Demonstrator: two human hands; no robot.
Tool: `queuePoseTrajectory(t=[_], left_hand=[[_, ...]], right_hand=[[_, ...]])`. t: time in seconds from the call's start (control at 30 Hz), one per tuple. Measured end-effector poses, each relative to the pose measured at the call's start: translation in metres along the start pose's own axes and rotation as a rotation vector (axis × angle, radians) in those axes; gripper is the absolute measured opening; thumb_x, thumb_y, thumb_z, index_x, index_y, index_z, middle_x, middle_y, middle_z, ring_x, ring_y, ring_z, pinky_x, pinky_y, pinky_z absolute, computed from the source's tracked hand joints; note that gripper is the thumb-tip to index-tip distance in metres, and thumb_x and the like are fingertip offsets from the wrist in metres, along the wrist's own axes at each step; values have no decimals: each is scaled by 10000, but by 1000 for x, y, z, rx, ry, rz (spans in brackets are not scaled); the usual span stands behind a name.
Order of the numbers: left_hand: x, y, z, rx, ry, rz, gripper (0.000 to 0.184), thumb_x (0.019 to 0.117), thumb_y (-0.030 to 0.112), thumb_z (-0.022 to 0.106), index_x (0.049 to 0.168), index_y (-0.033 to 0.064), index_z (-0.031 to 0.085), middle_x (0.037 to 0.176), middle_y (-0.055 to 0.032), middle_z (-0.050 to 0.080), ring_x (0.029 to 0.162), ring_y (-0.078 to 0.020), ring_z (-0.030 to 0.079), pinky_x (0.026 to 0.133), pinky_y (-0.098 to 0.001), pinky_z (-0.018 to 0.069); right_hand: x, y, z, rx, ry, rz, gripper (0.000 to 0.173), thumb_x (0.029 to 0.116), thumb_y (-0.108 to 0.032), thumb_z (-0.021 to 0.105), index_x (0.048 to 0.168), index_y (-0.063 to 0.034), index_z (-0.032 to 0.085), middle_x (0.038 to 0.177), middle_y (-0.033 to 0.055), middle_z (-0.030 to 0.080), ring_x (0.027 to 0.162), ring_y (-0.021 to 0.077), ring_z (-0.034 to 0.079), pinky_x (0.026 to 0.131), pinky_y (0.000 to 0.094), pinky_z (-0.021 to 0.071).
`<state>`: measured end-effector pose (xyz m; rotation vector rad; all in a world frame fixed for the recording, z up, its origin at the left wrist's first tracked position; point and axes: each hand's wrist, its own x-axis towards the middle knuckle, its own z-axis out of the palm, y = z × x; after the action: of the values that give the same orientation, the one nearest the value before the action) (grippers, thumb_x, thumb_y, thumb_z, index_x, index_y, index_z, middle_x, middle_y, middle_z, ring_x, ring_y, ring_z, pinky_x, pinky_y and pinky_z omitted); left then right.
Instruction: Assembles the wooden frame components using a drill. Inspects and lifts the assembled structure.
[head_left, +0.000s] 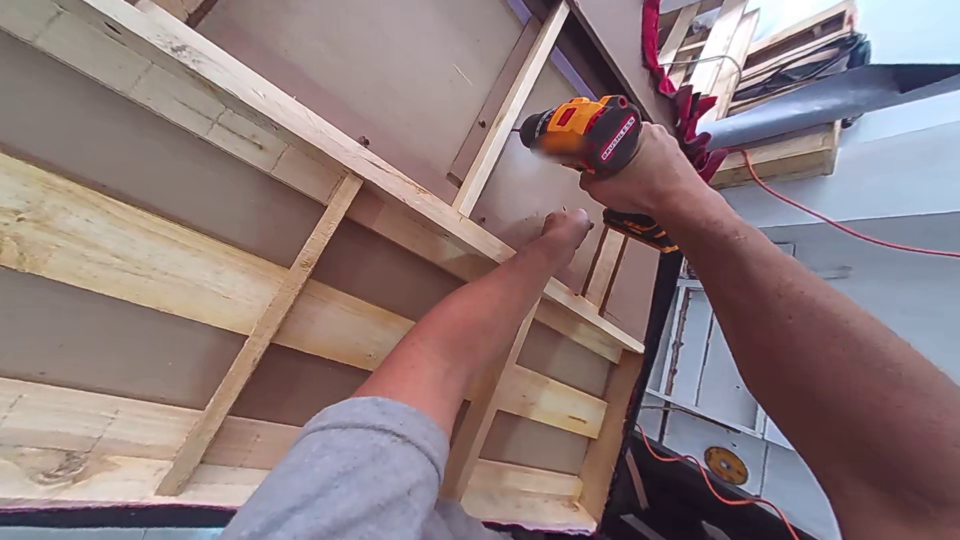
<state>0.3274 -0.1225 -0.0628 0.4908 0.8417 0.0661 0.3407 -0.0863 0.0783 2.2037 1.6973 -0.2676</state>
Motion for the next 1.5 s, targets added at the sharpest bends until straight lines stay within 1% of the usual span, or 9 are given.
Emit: queuePoseTrajectory(t=[0.17, 0.3, 0.57, 0.77, 0.93, 1.03, 1.23, 1.37, 1.5], left_hand=[[-2, -2, 4, 72, 2, 237, 489, 1123, 399, 337, 1110, 77, 705, 703, -10, 469, 549, -141, 412, 515, -317, 375], [-23, -9, 5, 689, -37, 630, 429, 1117, 296, 349, 1150, 51, 699, 1093, -178, 718, 1063, -347, 686, 893, -611, 535], [-117, -38, 10, 1522, -10, 780, 216, 1035, 208, 545, 1176, 103, 670, 988, -129, 716, 971, -329, 698, 779, -543, 558], [-223, -81, -108, 1230, 131, 480, 366, 1096, 299, 438, 1189, 49, 688, 1078, -152, 710, 1045, -288, 680, 958, -547, 523], [-306, -146, -198, 687, 330, 519, 249, 1041, 221, 500, 1028, 81, 706, 707, 77, 580, 531, -4, 464, 501, -193, 419], [-333, -184, -220, 307, 293, 528, 404, 1070, 231, 321, 988, 145, 707, 550, 140, 472, 425, 36, 385, 416, -140, 354], [-324, -216, -187, 152, 154, 388, 437, 1042, 200, 258, 896, 135, 665, 590, 94, 531, 436, 31, 419, 410, -128, 354], [-301, -206, -149, 331, 33, 352, 320, 1075, 157, 334, 1069, 68, 641, 722, 42, 590, 517, -1, 473, 458, -146, 393], [-291, -192, -124, 386, -67, 361, 289, 1090, 145, 341, 1144, 44, 607, 728, 27, 575, 525, -15, 473, 464, -151, 387]], right_hand=[[7, 3, -7, -82, -17, -60, 315, 814, -326, 732, 879, -33, 637, 893, 221, 665, 915, 440, 666, 706, 674, 477], [12, 7, -11, -58, -31, -63, 325, 809, -324, 737, 888, -29, 624, 893, 225, 655, 904, 445, 658, 688, 681, 474], [11, 31, -4, 21, -14, -138, 322, 822, -315, 743, 913, -24, 637, 908, 233, 657, 912, 451, 658, 699, 695, 476], [-74, 66, -5, 83, 117, -162, 299, 849, -283, 761, 841, -11, 639, 847, 264, 647, 904, 511, 641, 713, 724, 451], [-235, 141, 16, 220, 409, -220, 365, 769, -315, 697, 966, -8, 680, 763, 229, 660, 737, 482, 668, 587, 683, 450], [-338, 156, 56, 342, 516, -105, 456, 700, -311, 709, 1037, -3, 705, 830, 174, 704, 732, 374, 692, 608, 623, 505], [-496, 139, 169, 434, 594, 316, 660, 801, -560, 640, 1090, 30, 709, 931, 228, 734, 832, 342, 728, 717, 581, 551], [-559, 108, 209, 608, 551, 565, 696, 791, -423, 784, 1178, 135, 630, 1083, 316, 700, 1011, 386, 709, 942, 561, 533], [-599, 104, 276, 743, 731, 660, 894, 780, -363, 897, 1384, 128, 455, 1308, 240, 637, 1242, 214, 634, 1121, 379, 482]])
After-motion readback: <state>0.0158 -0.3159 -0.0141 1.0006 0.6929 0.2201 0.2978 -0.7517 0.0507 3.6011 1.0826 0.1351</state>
